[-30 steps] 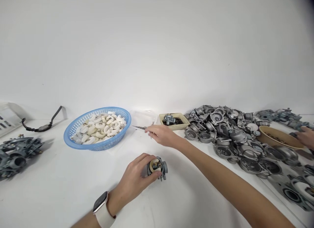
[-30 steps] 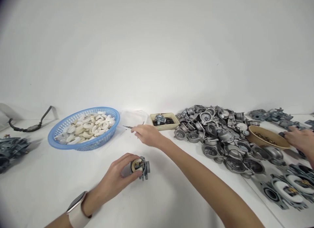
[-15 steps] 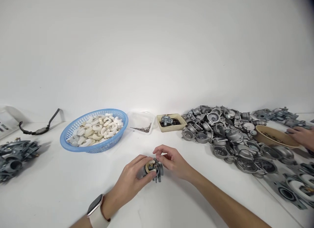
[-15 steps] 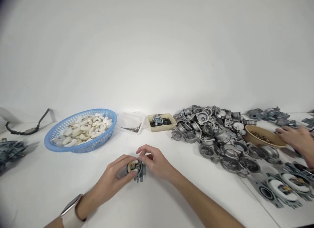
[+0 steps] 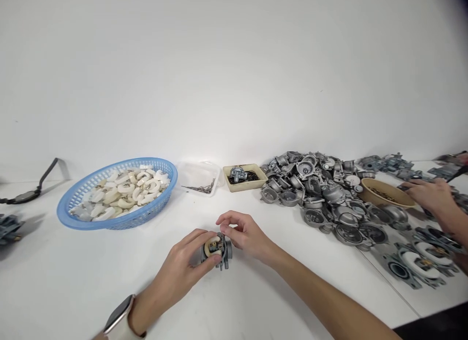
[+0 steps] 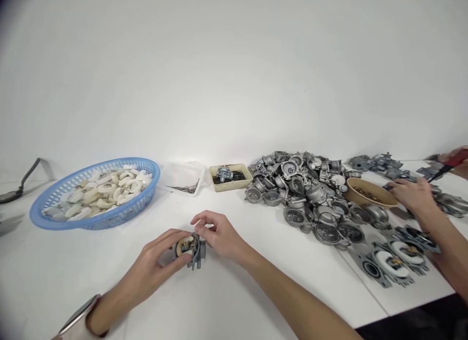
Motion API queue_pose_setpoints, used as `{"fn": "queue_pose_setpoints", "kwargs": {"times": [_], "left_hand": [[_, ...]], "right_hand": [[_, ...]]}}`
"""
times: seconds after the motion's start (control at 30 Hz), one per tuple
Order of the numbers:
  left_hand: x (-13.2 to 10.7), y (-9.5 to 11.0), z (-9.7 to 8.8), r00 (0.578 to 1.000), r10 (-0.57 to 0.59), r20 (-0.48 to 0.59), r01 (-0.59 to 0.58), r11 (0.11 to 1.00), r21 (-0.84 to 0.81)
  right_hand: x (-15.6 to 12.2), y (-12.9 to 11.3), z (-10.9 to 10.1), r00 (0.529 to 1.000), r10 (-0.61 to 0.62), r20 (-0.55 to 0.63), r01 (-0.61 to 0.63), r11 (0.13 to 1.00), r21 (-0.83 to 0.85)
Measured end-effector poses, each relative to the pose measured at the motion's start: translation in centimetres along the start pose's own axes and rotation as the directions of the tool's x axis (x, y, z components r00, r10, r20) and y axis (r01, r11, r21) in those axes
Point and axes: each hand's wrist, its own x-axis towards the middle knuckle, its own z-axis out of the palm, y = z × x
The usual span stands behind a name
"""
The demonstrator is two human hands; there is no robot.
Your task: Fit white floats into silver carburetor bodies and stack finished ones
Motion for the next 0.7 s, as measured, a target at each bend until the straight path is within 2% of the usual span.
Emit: {"fn": "queue_pose_setpoints", "kwargs": {"times": [0.1,0.17,0.23,0.3,0.37,0.47,0.57,0.7], "left_hand": [[0.0,-0.1,0.0,1.000,-0.005,0.001,0.005,1.000,0.004],[-0.1,-0.2,0.0,1.000,-0.020,-0.003,0.020,1.000,0.001],[-0.1,-0.4,0.1,1.000,-0.029,-0.004,0.029,1.000,-0.005],[-0.1,-0.4,0.1,1.000,-0.029,-0.003,0.029,1.000,-0.009],[-0.2,-0.4,0.1,1.000,-0.020,-0.008,0.020,1.000,-0.013],[-0.3,-0.5,0.2,1.000,-0.020,-0.017,0.020,1.000,-0.023],[-0.4,-0.6,0.4,1.000,-0.003,-0.024,0.003,1.000,-0.009],[-0.6,-0.8,0.5,0.999,0.025,-0.026,-0.025,1.000,0.017]], "right_hand": [[-0.1,0.1,0.2,0.999,-0.025,-0.044,0.024,0.999,-0.028],[-0.4,0.3,0.3,0.986,-0.149,-0.079,0.133,0.975,-0.180],[-0.8,0.5,0.2,0.939,-0.342,-0.027,0.300,0.857,-0.420],[-1.2,0.4,0.0,0.879,-0.465,0.106,0.429,0.674,-0.602],[-1.6,0.2,-0.5,0.852,-0.480,0.207,0.481,0.563,-0.672],[-1.9,-0.2,-1.1,0.842,-0.464,0.275,0.501,0.482,-0.719],[-2.0,-0.5,-1.3,0.841,-0.468,0.272,0.497,0.470,-0.730],[-2.1,-0.7,-1.2,0.854,-0.449,0.262,0.484,0.501,-0.718]]}}
